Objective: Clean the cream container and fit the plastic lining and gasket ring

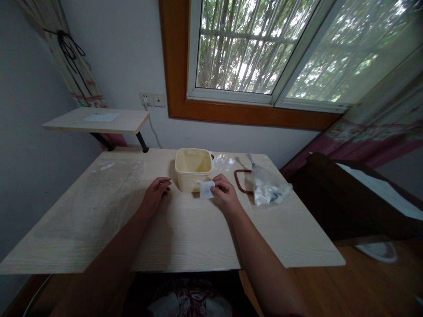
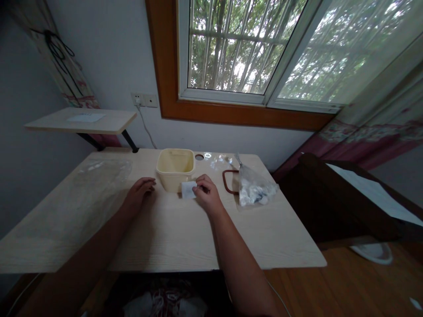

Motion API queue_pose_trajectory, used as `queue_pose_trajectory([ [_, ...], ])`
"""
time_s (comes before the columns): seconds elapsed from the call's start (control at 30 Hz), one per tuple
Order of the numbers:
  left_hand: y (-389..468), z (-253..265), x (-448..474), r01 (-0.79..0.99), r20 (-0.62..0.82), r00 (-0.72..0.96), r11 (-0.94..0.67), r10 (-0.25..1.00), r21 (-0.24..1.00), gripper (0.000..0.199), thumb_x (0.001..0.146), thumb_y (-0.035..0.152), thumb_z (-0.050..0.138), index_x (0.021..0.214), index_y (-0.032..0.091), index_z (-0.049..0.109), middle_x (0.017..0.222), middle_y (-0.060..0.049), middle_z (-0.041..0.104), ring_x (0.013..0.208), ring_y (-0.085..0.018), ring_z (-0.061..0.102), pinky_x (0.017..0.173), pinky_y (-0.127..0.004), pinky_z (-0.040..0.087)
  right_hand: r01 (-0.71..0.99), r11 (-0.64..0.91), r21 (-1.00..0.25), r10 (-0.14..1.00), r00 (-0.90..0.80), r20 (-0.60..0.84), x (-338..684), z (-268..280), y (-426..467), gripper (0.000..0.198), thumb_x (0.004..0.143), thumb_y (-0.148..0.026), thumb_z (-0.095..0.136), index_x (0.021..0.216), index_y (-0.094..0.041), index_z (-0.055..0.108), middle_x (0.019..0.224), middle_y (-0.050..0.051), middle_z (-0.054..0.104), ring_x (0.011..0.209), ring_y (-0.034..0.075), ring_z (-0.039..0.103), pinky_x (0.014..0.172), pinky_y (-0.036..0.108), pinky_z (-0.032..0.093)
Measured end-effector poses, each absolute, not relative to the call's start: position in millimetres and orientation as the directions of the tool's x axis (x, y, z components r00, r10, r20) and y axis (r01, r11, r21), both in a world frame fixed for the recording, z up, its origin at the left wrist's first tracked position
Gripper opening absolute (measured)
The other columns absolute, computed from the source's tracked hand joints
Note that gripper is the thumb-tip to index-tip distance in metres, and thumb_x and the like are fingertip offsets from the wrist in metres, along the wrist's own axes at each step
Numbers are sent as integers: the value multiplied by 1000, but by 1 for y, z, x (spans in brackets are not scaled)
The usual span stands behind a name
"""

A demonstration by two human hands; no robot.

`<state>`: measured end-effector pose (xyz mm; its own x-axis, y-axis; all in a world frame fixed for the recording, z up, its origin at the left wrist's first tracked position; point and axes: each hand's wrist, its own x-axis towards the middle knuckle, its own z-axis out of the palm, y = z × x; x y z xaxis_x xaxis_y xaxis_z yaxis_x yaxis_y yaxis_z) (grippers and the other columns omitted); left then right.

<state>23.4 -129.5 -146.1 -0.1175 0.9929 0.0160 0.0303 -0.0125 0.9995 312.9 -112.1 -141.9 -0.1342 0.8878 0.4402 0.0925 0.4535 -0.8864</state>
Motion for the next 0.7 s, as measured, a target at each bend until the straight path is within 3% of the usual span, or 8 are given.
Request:
queue_pose_trajectory([
  [0.13, -127, -147, 27, -10, 81, -20, -82, 996, 997, 48, 85, 47, 67, 126, 22, 64, 141, -12, 60, 119, -24, 62, 96, -37, 51, 21, 455, -890, 890, -49, 454, 318, -146, -108, 17, 81, -37, 71, 73, -23, 64, 105, 7, 56, 104, 26, 56, 89, 40, 48],
  [0.23, -123, -152, 33, -4, 141, 75, -141, 987, 990, 62, 83, 45, 72, 139, 24, 56, 153, -14, 49, 138, -29, 50, 109, -44, 45, 49, 431, -901, 900, -94, 426, 315, -149, -107, 21, 81, -41, 73, 73, -23, 66, 129, 9, 55, 121, 29, 53, 101, 44, 45],
  [0.3, -120, -158, 36, -12, 172, 137, -172, 976, 985, 69, 83, 46, 73, 145, 24, 51, 159, -13, 42, 146, -31, 41, 114, -47, 43, 56, 411, -910, 906, -139, 401, 310, -150, -107, 25, 79, -45, 75, 72, -23, 67, 138, 9, 53, 120, 28, 55, 103, 45, 45],
  [0.47, -118, -171, 38, -19, 195, 215, -195, 957, 981, 74, 87, 46, 70, 152, 25, 42, 163, -11, 36, 151, -32, 31, 121, -51, 36, 1, 383, -924, 907, -189, 376, 302, -154, -107, 26, 78, -47, 79, 73, -23, 71, 146, 8, 49, 109, 24, 61, 102, 45, 47],
  [0.7, -117, -186, 35, -131, 234, 168, -214, 958, 968, 74, 83, 40, 76, 148, 28, 43, 165, -12, 31, 150, -35, 33, 118, -56, 37, -19, 389, -921, 901, -204, 384, 304, -156, -106, 25, 77, -48, 80, 74, -24, 73, 148, 7, 50, 115, 26, 60, 105, 47, 46],
])
